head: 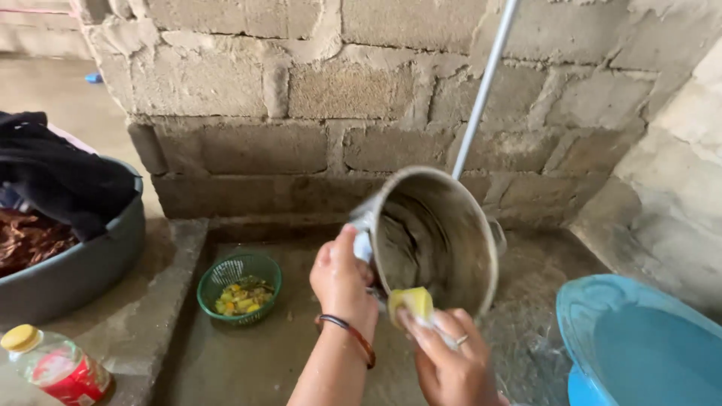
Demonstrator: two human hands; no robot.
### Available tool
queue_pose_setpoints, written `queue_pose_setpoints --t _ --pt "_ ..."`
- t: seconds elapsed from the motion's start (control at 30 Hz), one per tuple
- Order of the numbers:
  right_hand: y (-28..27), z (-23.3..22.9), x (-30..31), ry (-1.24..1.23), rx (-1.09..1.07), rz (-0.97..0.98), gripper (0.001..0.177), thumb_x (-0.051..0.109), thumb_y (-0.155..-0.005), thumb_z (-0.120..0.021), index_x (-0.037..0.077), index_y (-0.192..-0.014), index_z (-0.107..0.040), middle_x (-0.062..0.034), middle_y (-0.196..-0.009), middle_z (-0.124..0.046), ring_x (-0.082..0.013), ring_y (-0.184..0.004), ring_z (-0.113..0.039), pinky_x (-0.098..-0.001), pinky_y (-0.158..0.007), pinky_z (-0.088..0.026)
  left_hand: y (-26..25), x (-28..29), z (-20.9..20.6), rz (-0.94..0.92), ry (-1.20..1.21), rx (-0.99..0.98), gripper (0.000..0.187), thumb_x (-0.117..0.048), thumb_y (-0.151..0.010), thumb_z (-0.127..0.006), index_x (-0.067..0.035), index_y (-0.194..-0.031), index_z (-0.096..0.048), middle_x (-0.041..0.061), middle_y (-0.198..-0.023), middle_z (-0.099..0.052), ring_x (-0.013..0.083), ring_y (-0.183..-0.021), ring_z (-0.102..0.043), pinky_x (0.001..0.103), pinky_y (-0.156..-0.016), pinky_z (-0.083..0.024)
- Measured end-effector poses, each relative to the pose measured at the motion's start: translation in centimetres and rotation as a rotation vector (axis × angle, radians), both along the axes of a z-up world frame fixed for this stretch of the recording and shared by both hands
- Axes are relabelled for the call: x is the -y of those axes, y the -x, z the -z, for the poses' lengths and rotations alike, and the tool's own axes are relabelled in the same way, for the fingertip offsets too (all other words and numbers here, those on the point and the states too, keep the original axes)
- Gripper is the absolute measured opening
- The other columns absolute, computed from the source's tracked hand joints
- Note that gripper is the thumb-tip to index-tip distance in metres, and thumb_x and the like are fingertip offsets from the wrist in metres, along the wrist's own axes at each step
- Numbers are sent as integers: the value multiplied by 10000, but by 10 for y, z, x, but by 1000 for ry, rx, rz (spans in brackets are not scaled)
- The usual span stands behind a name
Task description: Washing a pot and a ladle using a sponge and soap in a low-level washing area.
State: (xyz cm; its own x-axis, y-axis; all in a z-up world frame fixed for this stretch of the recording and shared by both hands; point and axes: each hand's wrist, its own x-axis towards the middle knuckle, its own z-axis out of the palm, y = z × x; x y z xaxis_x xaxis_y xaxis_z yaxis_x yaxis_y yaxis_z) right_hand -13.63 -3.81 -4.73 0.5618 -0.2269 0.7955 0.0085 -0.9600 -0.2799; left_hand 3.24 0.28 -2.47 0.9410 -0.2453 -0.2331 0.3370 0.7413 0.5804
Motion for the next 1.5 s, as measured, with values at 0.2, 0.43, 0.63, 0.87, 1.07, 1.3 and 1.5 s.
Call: queue_pose_setpoints --t 0.2,0.43,0.63,0.87,1.07,1.3,1.5 --pt "-31 -49 12 154 43 98 277 -49 -801 -669 45 -1055 -728 -167 -1020 -705 -402 -912 -655 -483 -817 -535 30 -4 -1 397 -90 -95 302 -246 -873 -759 -126 -727 -524 -38 -542 -413 107 -438 -347 310 -428 -258" --pt "2 -19 -1 -122 -123 -167 257 -10 -763 -723 58 -1010 -739 -128 -988 -748 -319 -912 -728 -396 -787 -583 0 -13 3 476 -50 -16 382 -243 -882 -769 -164 -695 -445 -68 -547 -328 106 -461 -292 329 -432 -270" --pt "-21 -65 15 26 -31 53 188 -11 -799 -719 48 -977 -723 -165 -966 -722 -350 -894 -701 -417 -778 -556 11 -16 -6 701 -64 15 255 -233 -924 -725 -142 -744 -569 -49 -588 -468 104 -493 -418 303 -465 -349" --pt "5 -38 -15 -77 -140 -294 244 94 -849 -717 87 -1091 -685 -149 -994 -762 -314 -962 -768 -383 -817 -596 -21 -17 10 772 60 233 385 -289 -952 -769 -205 -727 -468 -112 -546 -407 37 -431 -332 260 -380 -266" --pt "-22 -71 24 -160 85 14 433 38 -950 -635 26 -1367 -519 -225 -1265 -682 -357 -1167 -698 -407 -977 -546 5 -13 -9 774 -33 68 360 -302 -915 -743 -221 -691 -473 -98 -546 -358 62 -441 -310 280 -406 -270" --pt "3 -57 -19 -487 -288 -229 389 134 -883 -703 77 -1248 -579 -105 -1110 -755 -217 -1059 -770 -336 -909 -576 -6 -17 0 682 17 54 440 -301 -904 -749 -197 -659 -398 -61 -537 -329 94 -437 -285 303 -397 -239" --pt "18 -46 26 -1108 -161 -282 389 46 -1044 -555 86 -1427 -499 -196 -1060 -642 -401 -734 -595 -540 -569 -465 -1 -23 -20 654 -31 144 405 -264 -913 -755 -179 -687 -429 -86 -571 -351 71 -457 -287 276 -427 -240"
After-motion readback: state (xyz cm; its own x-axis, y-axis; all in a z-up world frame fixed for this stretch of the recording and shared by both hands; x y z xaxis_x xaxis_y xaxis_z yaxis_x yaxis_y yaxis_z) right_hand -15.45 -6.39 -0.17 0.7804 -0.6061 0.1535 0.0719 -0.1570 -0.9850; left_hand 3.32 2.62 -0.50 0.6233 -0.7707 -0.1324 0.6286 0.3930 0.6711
